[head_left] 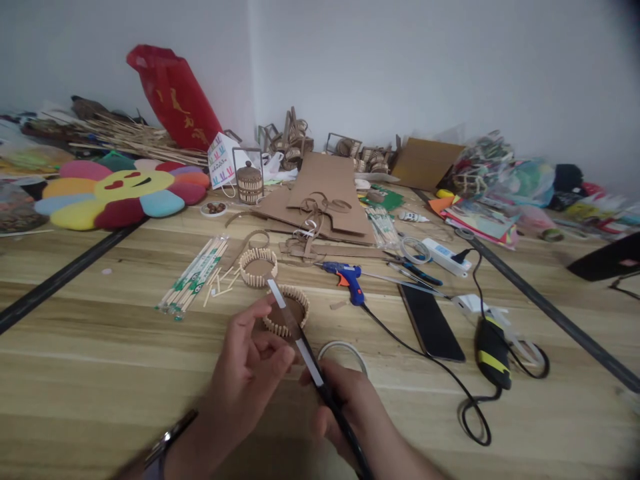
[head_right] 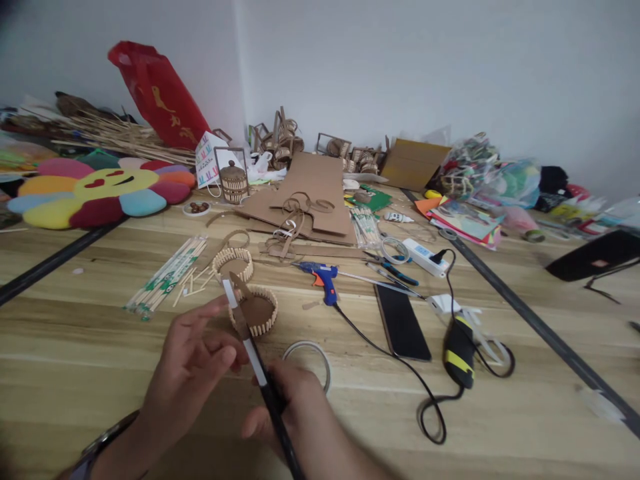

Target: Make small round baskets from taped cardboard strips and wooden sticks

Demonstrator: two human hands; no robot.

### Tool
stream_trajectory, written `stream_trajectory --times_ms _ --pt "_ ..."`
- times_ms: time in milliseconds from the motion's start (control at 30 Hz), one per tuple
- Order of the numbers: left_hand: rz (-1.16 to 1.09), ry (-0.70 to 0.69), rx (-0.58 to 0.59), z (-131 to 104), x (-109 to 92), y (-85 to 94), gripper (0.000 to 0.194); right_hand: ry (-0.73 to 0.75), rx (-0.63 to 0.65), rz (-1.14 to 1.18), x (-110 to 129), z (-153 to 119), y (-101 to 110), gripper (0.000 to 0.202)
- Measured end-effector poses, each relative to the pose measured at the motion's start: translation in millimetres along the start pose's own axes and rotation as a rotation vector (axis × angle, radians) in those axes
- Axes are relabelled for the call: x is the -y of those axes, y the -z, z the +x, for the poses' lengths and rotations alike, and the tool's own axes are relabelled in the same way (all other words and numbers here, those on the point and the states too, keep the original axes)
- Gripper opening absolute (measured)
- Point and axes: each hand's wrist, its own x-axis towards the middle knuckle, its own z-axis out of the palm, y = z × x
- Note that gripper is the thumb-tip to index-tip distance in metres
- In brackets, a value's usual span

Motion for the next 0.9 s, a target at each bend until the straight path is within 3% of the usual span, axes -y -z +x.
stream_trajectory --times_ms 100,200,633,900 --pt "0.021 0.064 0.003 4.7 -2.9 0.9 0.029 -0.034 -0.026 0.091 -2.3 0.0 -0.9 0.080" --pt "0.096 0.152 0.135 7.9 -3.5 2.2 0.041 -0.028 0.037 0.126 -4.5 -0.3 -3.3 0.081" --pt "0.169 0.134 0.245 2.0 4.3 1.1 0.037 0.012 0.112 0.243 12.6 -0.1 5.2 0.074" --pt "0.184 0.125 0.270 0.2 5.7 1.4 0.039 -0.025 0.070 0.164 -3.9 -6.1 -3.6 0.071"
